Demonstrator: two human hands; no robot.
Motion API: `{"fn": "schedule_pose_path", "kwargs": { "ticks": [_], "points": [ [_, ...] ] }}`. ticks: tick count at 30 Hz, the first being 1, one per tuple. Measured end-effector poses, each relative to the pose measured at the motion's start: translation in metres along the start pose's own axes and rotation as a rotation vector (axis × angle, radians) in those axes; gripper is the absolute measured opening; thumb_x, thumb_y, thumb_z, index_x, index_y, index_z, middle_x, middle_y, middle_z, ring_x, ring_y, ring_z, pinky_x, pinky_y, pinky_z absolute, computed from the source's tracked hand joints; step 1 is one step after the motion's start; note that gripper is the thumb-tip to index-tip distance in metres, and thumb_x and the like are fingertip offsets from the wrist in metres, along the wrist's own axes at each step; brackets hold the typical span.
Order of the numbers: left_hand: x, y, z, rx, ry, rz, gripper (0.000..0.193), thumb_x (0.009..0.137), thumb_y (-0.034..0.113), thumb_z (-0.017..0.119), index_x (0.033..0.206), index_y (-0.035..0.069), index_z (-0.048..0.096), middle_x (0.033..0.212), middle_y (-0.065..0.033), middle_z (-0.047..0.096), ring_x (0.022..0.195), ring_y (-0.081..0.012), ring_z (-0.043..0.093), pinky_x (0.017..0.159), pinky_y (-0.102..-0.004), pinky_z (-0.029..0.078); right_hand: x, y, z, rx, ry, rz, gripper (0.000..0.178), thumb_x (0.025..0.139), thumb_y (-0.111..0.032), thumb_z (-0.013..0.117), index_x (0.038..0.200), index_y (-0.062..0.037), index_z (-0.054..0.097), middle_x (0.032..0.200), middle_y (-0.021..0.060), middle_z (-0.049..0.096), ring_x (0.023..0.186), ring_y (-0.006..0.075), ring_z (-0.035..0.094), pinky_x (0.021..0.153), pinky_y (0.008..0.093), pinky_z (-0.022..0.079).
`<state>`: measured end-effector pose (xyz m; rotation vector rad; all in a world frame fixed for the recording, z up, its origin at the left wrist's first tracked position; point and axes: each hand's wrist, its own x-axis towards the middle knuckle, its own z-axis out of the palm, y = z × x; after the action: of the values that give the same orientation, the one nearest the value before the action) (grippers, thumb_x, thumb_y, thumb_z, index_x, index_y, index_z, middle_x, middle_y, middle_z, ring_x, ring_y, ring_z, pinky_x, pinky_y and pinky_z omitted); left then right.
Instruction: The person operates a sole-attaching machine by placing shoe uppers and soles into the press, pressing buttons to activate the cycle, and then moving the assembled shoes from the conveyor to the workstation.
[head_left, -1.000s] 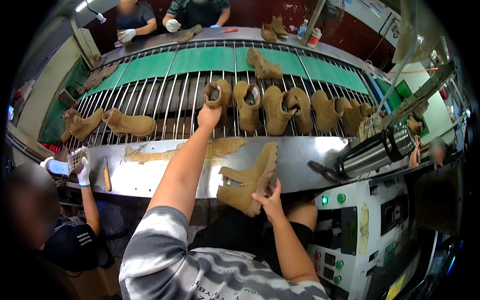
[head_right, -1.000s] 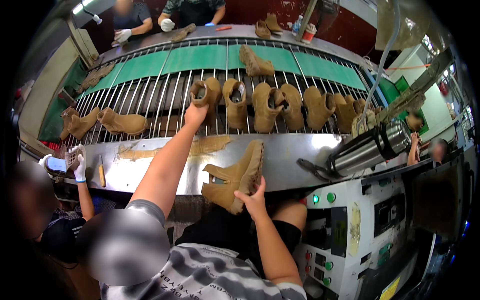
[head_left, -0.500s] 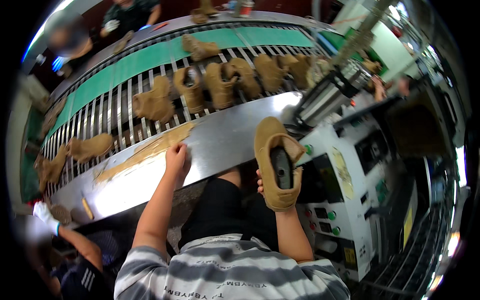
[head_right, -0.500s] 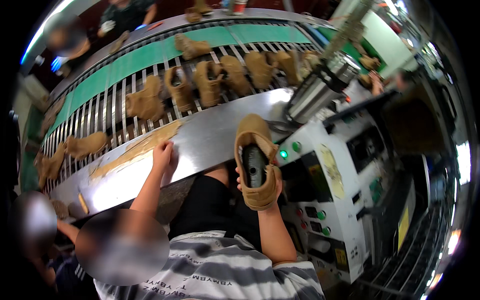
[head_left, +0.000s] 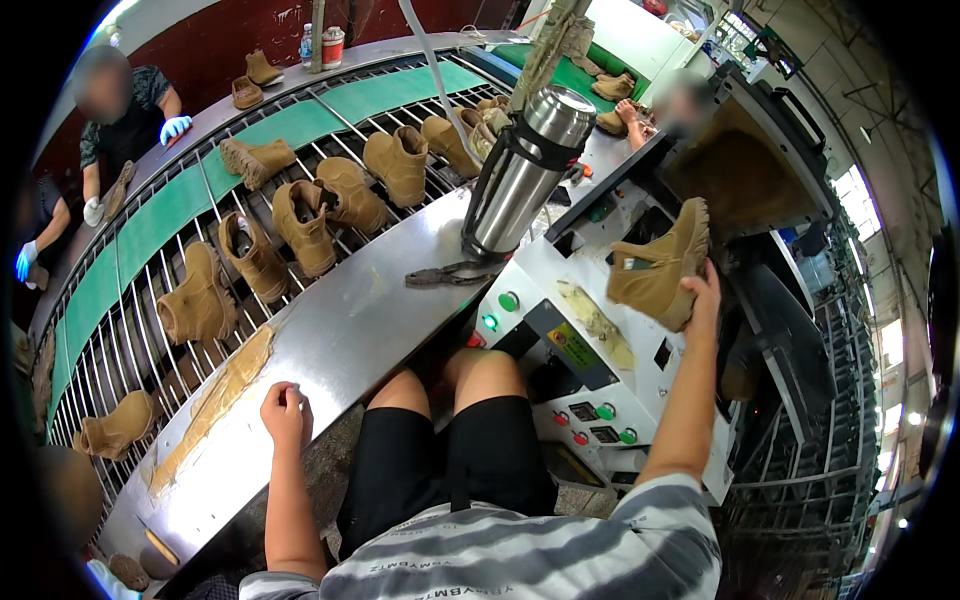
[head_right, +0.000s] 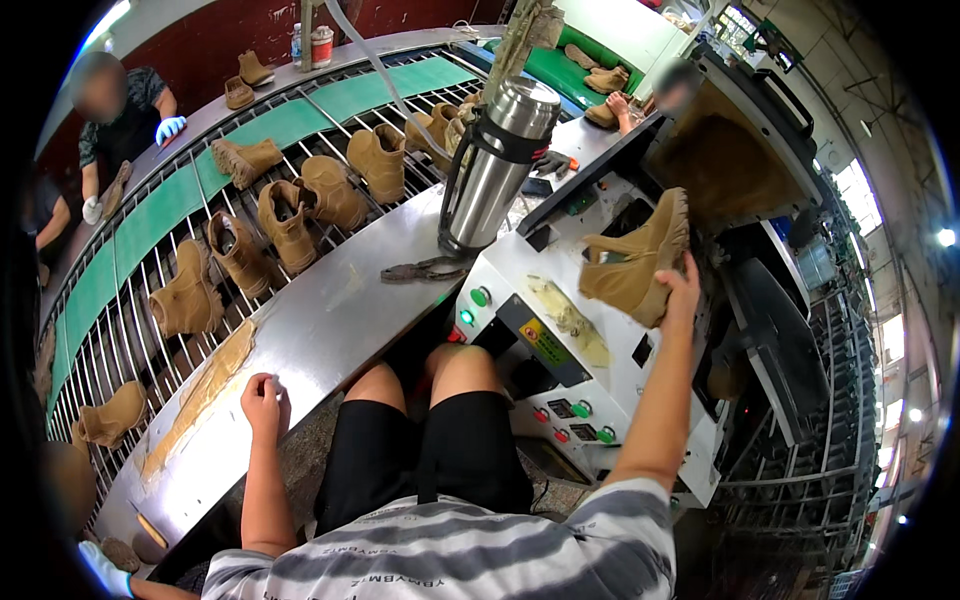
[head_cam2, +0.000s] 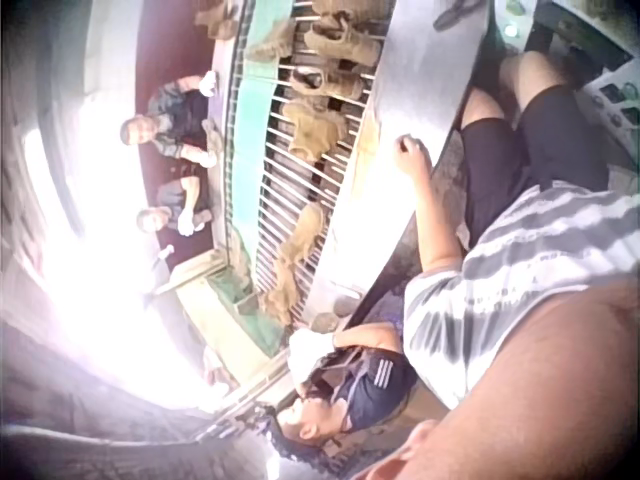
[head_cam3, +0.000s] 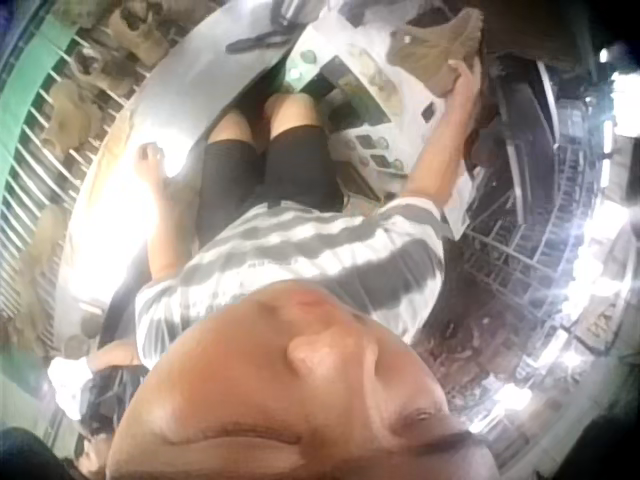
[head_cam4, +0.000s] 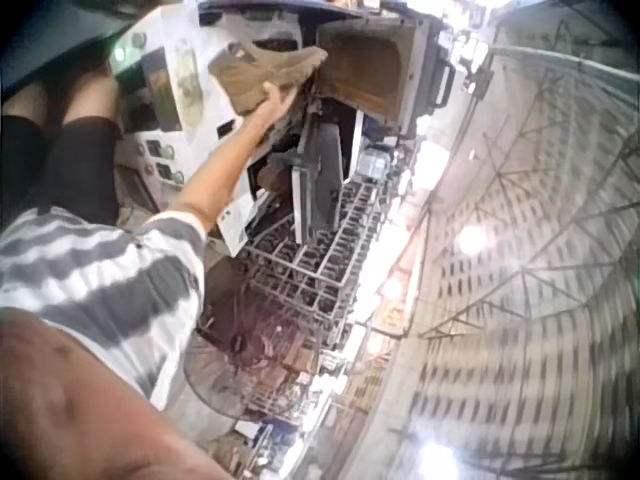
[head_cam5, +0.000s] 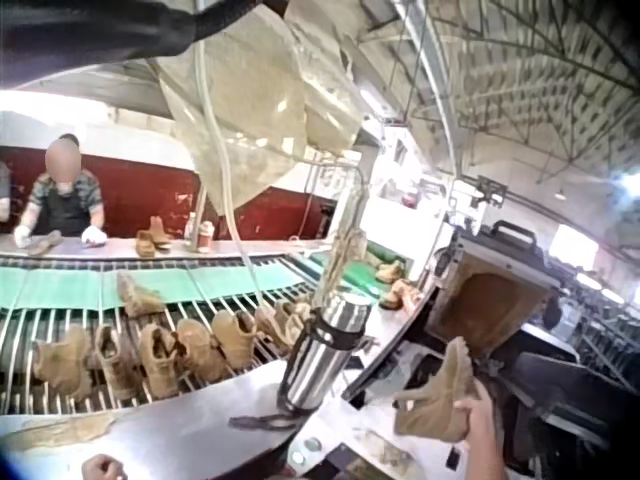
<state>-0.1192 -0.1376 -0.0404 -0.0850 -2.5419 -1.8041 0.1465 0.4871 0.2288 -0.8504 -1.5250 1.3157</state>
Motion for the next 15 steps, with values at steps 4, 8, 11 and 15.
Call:
{"fn": "schedule_pose_path", "kwargs": {
  "ticks": [4,8,11,15],
  "points": [
    [0.000,0.007,0.002,0.071,0.023,-0.011,0.012,0.087,0.007,0.057,0.088,0.000,0.065,0.075,-0.0072,0.065,0.067,-0.0137,0.060,0.065,-0.0269,0.048,0.085,-0.023,0.002,-0.490,0.155,0.030,0.082,0.061,-0.014,0.067,0.139,0.0006,0.045,0.129,0.0150,0.055,0.111,0.0267,0.056,0.092,0.0331,0.045],
    [0.001,0.008,0.003,0.197,0.050,0.016,0.011,0.087,0.006,0.057,0.090,-0.001,0.065,0.075,-0.0060,0.065,0.069,-0.0120,0.059,0.067,-0.0262,0.048,0.143,-0.015,0.011,-0.917,0.217,0.036,0.083,0.056,-0.021,0.071,0.133,0.0014,0.050,0.125,0.0177,0.058,0.110,0.0286,0.057,0.091,0.0342,0.046],
    [0.002,0.008,0.005,0.224,0.052,0.033,0.011,0.087,0.007,0.058,0.089,0.001,0.066,0.075,-0.0073,0.066,0.067,-0.0145,0.061,0.066,-0.0267,0.049,0.178,0.015,0.015,-0.998,0.235,0.052,0.071,0.053,-0.023,0.072,0.116,0.0056,0.060,0.110,0.0206,0.064,0.101,0.0311,0.062,0.085,0.0357,0.049],
    [0.002,0.000,0.001,0.171,0.055,0.008,0.011,0.086,0.007,0.058,0.089,0.000,0.066,0.073,-0.0067,0.065,0.065,-0.0129,0.060,0.063,-0.0261,0.048,0.167,0.036,0.035,-1.000,0.238,0.177,0.063,0.052,-0.024,0.072,0.102,0.0124,0.063,0.108,0.0233,0.065,0.095,0.0303,0.065,0.079,0.0363,0.051]
  ]
}}
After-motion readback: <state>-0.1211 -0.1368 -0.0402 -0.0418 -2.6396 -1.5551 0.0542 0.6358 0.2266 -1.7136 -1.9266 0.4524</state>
